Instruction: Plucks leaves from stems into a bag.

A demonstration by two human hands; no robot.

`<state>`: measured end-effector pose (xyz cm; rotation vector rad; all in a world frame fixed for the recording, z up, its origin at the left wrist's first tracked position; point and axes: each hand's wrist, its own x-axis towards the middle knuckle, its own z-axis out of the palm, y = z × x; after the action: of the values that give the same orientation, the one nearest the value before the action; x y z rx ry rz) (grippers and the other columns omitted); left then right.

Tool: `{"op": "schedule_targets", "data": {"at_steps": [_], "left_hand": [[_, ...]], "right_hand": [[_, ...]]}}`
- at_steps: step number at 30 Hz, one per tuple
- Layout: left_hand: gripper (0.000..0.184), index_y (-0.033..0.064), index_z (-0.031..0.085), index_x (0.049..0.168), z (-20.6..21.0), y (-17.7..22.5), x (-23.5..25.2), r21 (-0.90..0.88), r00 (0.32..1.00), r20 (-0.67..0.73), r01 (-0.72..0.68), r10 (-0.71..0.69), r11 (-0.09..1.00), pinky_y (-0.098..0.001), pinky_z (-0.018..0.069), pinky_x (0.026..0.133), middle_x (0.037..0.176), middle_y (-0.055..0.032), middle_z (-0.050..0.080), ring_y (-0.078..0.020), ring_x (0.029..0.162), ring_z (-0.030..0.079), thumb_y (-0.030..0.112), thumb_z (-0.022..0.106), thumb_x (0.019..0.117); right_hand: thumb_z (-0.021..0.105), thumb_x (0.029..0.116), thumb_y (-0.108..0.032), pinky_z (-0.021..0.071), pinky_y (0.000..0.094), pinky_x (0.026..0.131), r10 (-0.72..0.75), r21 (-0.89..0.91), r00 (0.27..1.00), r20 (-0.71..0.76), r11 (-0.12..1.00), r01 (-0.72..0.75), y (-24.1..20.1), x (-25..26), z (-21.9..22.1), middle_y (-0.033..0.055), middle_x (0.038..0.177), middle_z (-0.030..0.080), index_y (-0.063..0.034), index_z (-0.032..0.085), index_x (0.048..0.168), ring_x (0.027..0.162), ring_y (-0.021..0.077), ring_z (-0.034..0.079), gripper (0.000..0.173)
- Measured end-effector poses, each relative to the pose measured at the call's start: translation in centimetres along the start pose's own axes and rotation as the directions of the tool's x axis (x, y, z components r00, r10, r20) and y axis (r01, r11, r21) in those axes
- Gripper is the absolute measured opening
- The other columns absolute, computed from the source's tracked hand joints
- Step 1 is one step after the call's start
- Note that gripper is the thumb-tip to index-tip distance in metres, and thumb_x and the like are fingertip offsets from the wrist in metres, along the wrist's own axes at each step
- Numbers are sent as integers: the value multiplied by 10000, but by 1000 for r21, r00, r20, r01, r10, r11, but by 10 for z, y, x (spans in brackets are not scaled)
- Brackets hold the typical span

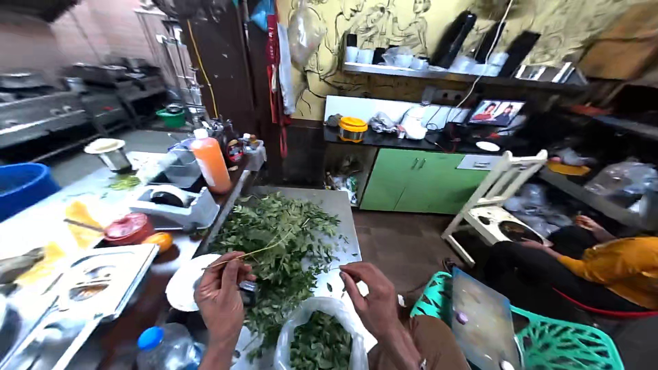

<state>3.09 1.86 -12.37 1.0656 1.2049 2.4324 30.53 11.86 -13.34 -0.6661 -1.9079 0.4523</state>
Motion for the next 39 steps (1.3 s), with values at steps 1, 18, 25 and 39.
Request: {"op": "schedule_targets", "data": {"at_steps": [1, 18, 25, 39], "left_hand": [[157, 38, 675, 1140, -1, 0, 1, -46, 1000, 7, 25, -25, 999, -311, 634, 593, 966, -68, 733, -167, 698, 713, 92, 574, 1032], [264, -7, 694, 1117, -2, -7, -5, -44, 947, 301, 134, -115, 990, -359, 632, 731, 1041, -176, 720, -257, 835, 720, 226, 618, 1020], [272, 0, 683, 1172, -2, -8, -7, 60, 926, 352, 121, -135, 991, -391, 622, 797, 1025, -168, 720, -281, 857, 711, 194, 538, 1050], [283, 167, 757, 1148, 1, -11, -4, 535, 981, 110, 78, -161, 841, -332, 598, 719, 904, 54, 752, -106, 781, 700, 280, 509, 1073]], "right_hand": [[711, 958, -161, 641, 287, 808, -60, 25, 998, -10, 998, 60, -10, 8, 9, 5, 1041, 741, -115, 784, 1078, 925, 99, 717, 147], [444, 1089, -410, 439, 428, 1118, -202, -10, 702, 683, 958, 286, -36, 67, 61, -44, 1359, 646, -210, 631, 1402, 1360, 140, 510, 415], [506, 1074, -354, 537, 386, 932, -175, -53, 696, 697, 954, 294, -32, 57, 68, -6, 1012, 715, -207, 753, 1193, 1016, 152, 662, 310], [312, 1106, -398, 542, 455, 667, 165, -199, 673, 721, 980, -28, -60, 6, 62, 77, 820, 620, -105, 610, 984, 756, 240, 653, 435]]}}
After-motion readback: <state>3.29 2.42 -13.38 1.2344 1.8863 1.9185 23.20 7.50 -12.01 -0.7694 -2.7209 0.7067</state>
